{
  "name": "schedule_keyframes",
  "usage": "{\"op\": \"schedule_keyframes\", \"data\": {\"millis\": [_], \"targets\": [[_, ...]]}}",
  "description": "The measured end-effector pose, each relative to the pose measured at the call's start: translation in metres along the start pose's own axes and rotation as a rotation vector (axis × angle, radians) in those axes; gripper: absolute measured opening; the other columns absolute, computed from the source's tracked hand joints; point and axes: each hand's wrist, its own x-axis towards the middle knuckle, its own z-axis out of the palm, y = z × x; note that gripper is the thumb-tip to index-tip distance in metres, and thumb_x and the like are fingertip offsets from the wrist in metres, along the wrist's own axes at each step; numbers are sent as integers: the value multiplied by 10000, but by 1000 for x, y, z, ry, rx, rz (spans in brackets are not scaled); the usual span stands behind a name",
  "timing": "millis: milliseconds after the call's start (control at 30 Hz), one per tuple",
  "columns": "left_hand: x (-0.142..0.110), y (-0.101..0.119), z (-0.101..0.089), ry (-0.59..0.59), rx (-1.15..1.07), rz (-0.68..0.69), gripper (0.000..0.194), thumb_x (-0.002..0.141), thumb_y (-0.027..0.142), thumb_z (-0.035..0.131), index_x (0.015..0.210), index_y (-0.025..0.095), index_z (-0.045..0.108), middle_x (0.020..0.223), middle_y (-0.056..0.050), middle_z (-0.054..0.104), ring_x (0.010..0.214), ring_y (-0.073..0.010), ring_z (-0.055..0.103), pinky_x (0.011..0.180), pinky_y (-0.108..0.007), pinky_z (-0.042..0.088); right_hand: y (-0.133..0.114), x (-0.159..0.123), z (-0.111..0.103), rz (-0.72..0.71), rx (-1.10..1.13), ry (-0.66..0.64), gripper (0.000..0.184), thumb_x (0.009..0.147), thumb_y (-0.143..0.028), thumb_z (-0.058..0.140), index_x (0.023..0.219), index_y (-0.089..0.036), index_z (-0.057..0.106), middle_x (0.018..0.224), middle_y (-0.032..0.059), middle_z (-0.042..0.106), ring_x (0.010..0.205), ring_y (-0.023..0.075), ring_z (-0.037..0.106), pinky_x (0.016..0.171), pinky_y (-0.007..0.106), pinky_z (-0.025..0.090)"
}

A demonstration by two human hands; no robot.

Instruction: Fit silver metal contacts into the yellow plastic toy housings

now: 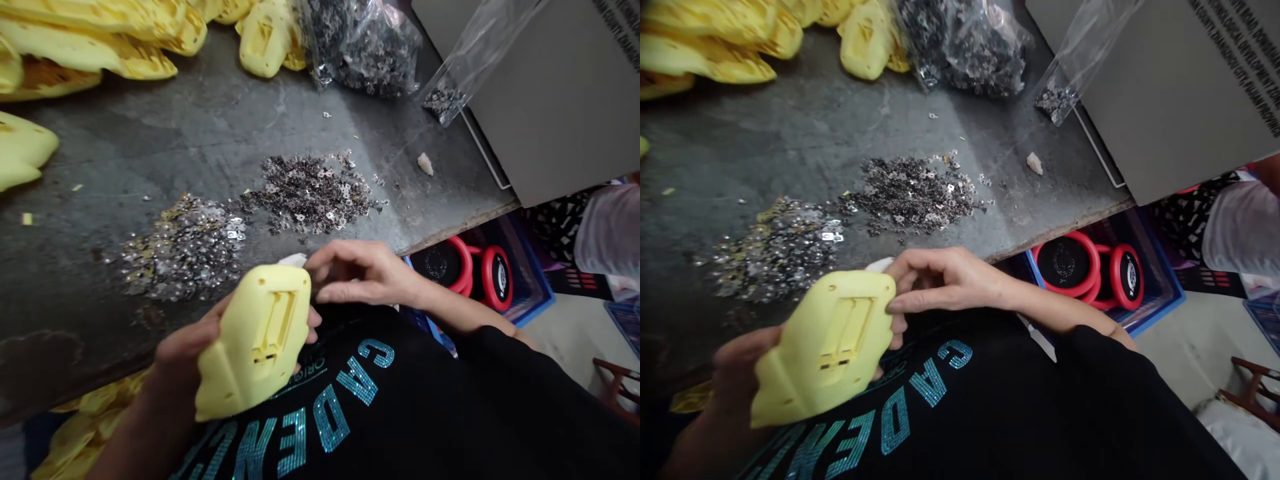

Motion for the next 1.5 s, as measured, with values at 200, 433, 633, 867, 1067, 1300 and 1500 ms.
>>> {"op": "schedule_keyframes", "data": {"millis": [200, 433, 633, 867, 1067, 1300, 1500], "targets": [[3, 22, 3, 262, -2, 106, 824, 855, 508, 751, 1601, 178, 634, 1244, -166, 876, 1101, -444, 856, 743, -471, 757, 5, -25, -58, -246, -1153, 512, 139, 1129, -229, 640, 1141, -227, 778, 1090, 39, 803, 992, 189, 678, 893, 370, 491], [16, 14, -7, 149, -75, 240, 816, 933, 600, 699, 1627, 179, 620, 1244, -184, 874, 1045, -429, 873, 678, -456, 751, 28, -10, -55, -241, -1495, 407, 160, 1149, -357, 635, 1183, -283, 773, 1066, 14, 804, 970, 223, 596, 893, 417, 370], [16, 9, 11, 251, -100, 269, 774, 839, 566, 816, 1458, 107, 734, 1156, -238, 877, 916, -413, 887, 604, -452, 733, 19, -13, -50, -208, -1435, 370, 171, 1133, -398, 658, 1082, -276, 766, 1038, 10, 775, 966, 223, 605, 879, 403, 358], [15, 8, 12, 259, -46, 248, 708, 797, 611, 841, 1307, 122, 802, 1122, -242, 880, 919, -435, 880, 596, -448, 729, 12, -18, -53, -103, -1308, 438, 137, 1110, -348, 676, 1066, -267, 778, 989, 11, 758, 978, 230, 648, 906, 406, 386], [11, 4, 17, 276, -38, 239, 700, 894, 592, 708, 1385, 98, 772, 1169, -233, 875, 957, -428, 873, 632, -416, 726, 18, -6, -49, -103, -1486, 359, 190, 1136, -362, 616, 1064, -261, 760, 951, 26, 726, 965, 247, 576, 885, 415, 350], [15, 6, 22, 216, -25, 246, 615, 877, 557, 771, 1284, 100, 830, 1134, -228, 881, 950, -415, 872, 663, -409, 722, 16, -10, -50, -12, -1362, 276, 202, 1104, -392, 667, 1002, -244, 759, 915, 26, 706, 957, 236, 558, 892, 402, 323], [21, -1, 1, 149, -79, 102, 520, 951, 513, 770, 1375, 216, 821, 1313, -157, 860, 1126, -405, 856, 803, -417, 728, 19, -8, -41, 11, -1074, 309, 132, 1065, -292, 706, 978, -237, 790, 943, 37, 757, 962, 218, 620, 937, 392, 361]]}}
